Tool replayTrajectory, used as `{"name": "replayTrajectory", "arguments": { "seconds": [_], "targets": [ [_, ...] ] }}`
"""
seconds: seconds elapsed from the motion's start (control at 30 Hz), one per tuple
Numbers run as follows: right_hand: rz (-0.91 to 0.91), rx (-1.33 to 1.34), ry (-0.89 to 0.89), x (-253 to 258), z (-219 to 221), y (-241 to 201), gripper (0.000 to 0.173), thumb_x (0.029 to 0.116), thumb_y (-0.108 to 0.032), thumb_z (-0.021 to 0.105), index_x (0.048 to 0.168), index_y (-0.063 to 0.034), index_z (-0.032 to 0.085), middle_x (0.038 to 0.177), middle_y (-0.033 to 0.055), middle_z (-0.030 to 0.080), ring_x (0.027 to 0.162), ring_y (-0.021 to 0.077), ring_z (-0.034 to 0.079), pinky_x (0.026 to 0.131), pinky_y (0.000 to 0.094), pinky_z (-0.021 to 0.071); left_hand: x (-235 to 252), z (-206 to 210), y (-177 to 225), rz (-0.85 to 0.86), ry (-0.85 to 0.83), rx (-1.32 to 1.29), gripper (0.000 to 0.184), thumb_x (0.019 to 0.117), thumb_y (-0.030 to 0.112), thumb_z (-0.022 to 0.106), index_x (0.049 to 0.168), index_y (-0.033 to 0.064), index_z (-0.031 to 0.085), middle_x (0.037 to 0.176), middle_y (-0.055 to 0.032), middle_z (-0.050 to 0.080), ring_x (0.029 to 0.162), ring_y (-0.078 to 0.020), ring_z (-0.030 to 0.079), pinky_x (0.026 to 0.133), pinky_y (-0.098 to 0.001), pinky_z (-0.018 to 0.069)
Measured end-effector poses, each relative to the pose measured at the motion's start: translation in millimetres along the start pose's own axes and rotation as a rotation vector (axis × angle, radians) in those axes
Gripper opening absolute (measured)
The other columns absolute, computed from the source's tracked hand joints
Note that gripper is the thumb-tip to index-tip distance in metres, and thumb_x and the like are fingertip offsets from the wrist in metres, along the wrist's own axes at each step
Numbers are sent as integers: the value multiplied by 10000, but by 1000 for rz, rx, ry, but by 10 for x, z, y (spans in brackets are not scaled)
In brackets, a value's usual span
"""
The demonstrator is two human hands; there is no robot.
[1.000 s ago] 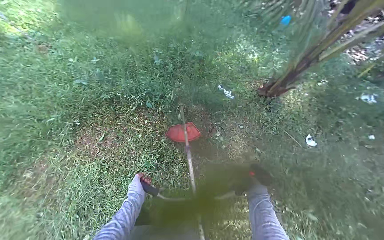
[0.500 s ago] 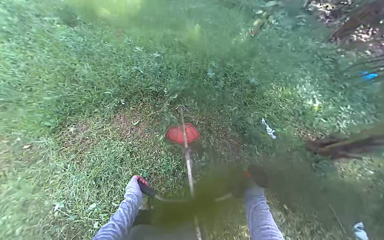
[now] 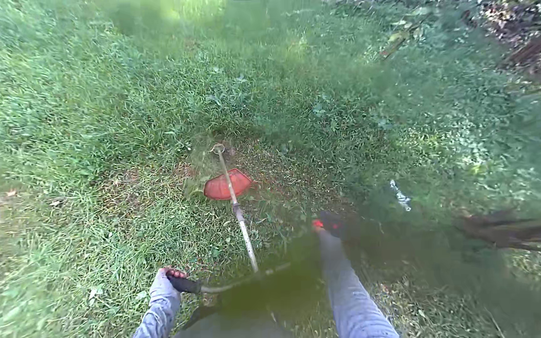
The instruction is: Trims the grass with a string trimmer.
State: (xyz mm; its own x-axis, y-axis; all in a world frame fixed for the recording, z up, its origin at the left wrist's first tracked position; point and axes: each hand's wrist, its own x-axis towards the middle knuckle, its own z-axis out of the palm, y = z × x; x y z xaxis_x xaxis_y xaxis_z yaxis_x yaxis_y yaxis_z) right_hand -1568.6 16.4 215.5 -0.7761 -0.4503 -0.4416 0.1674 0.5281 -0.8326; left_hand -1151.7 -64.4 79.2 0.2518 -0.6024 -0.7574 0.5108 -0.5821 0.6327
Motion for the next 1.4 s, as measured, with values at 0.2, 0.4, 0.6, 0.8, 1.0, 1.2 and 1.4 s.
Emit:
{"name": "replayTrajectory", "arguments": {
  "seconds": [0.2, 0.4, 0.6, 0.8, 1.0, 1.2, 1.4],
  "targets": [
    [33, 131, 122, 713, -481, 30, 279, 984, 57, 502, 1263, 59, 511, 801, 62, 556, 588, 96, 539, 579, 255, 524, -7, 861, -89, -38, -101, 38, 315, 1087, 268, 369, 824, 123, 463, 597, -23, 498, 526, -196, 559, 570, -404, 554],
    [133, 238, 305, 1095, -1691, 299, 233, 1029, 12, 453, 1258, 44, 482, 778, 36, 512, 573, 75, 516, 565, 236, 505, -275, 2073, -606, -76, -272, 247, 343, 1105, 302, 370, 852, 106, 491, 625, -25, 512, 542, -185, 568, 574, -390, 557],
    [183, 382, 532, 1141, -2889, 871, 230, 1012, 30, 489, 1240, 60, 503, 815, 76, 547, 615, 121, 536, 596, 286, 522, -734, 3160, -1412, -73, -436, 465, 379, 1112, 328, 331, 840, 117, 489, 611, -20, 523, 545, -194, 582, 585, -411, 564],
    [374, 331, 649, 934, -3803, 1044, 319, 1036, 0, 452, 1344, 81, 456, 905, 123, 569, 661, 117, 545, 660, 263, 522, -1460, 4064, -2074, -95, -537, 650, 319, 1102, 273, 374, 872, 96, 503, 649, -30, 534, 558, -177, 584, 580, -371, 564],
    [400, 526, 891, 631, -4329, 1338, 241, 1004, 22, 484, 1242, 61, 488, 855, 65, 496, 638, 84, 489, 618, 245, 486, -1940, 4639, -2648, -157, -720, 815, 284, 1104, 208, 377, 935, 49, 540, 714, -57, 579, 638, -185, 614, 652, -365, 571],
    [419, 518, 980, 580, -4682, 1766, 251, 1035, -88, 496, 1250, 36, 532, 894, 64, 527, 684, 80, 495, 660, 255, 483, -2170, 5091, -3202, -301, -767, 882, 273, 1098, 204, 433, 1064, -24, 581, 818, -120, 623, 716, -220, 638, 692, -382, 573],
    [435, 467, 924, 938, -4677, 1691, 308, 1055, -103, 444, 1305, 74, 483, 991, 138, 552, 745, 114, 537, 707, 277, 501, -2233, 5282, -2971, -165, -873, 1162, 327, 1091, 258, 485, 1155, -14, 655, 1047, -145, 673, 958, -232, 624, 872, -425, 517]
  ]
}}
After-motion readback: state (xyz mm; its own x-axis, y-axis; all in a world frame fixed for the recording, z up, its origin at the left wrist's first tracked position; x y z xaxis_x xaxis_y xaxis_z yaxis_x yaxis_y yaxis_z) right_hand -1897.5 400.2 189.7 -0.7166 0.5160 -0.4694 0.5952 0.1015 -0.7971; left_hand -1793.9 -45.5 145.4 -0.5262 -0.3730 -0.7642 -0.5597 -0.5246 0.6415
